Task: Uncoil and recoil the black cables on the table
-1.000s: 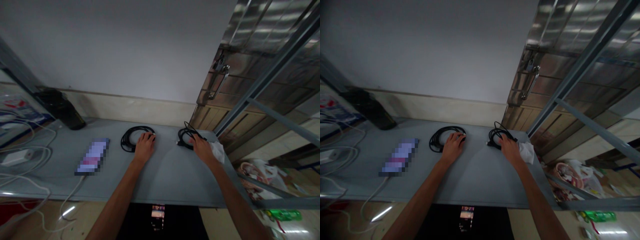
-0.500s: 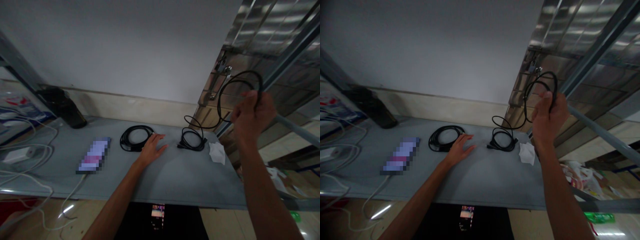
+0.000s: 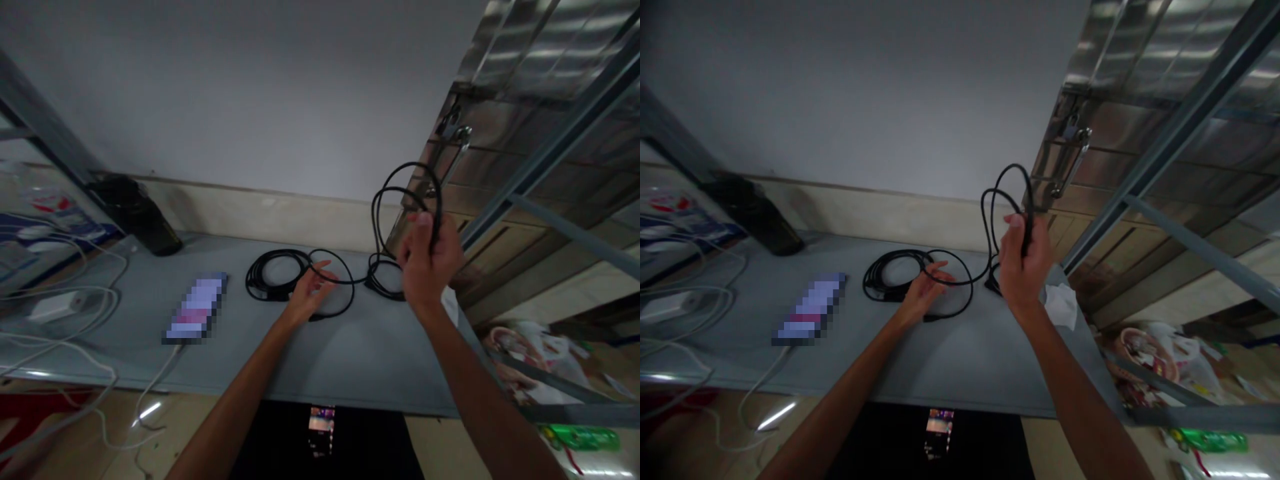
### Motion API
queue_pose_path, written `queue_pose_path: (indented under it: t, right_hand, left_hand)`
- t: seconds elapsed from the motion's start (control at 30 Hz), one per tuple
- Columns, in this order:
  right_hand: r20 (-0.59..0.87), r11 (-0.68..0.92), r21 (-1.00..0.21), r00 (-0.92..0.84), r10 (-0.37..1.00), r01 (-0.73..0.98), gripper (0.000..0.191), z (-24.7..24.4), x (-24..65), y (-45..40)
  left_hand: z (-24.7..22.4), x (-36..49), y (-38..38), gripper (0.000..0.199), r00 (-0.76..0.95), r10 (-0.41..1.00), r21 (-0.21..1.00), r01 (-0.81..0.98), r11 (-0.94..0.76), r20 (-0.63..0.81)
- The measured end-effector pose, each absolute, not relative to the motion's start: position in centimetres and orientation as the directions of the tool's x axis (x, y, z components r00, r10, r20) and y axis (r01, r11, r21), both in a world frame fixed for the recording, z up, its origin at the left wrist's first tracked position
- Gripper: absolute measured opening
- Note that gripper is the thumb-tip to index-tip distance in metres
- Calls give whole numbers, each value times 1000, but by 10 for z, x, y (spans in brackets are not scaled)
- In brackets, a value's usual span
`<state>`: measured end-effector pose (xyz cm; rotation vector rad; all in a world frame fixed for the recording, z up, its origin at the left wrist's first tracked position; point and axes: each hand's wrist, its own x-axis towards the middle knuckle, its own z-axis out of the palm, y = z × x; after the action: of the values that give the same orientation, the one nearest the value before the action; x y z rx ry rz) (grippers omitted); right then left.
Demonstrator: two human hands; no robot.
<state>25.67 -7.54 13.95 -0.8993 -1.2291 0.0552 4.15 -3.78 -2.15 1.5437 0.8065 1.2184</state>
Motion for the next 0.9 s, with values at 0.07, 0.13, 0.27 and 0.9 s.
queue_pose_path:
  t: [0.07, 0.13, 0.27, 0.9]
  right_hand:
    - [781, 634, -620, 288, 554, 463, 37, 106, 251, -73]
    - [784, 611, -565, 129, 608, 554, 37, 69, 248, -68]
    - [652, 626, -402, -271, 708, 668, 41, 2, 246, -61]
    - [254, 604, -320, -548, 797, 730, 38, -36, 256, -61]
  left_hand:
    - [-26, 44, -34, 60, 268, 924, 959, 7, -283, 271]
    - [-29, 46, -32, 48, 269, 928, 955, 71, -288, 260]
    - [-29, 44, -32, 23, 349, 900, 927, 167, -335, 262]
    - [-12, 44, -34, 31, 427, 891, 959, 157, -237, 151]
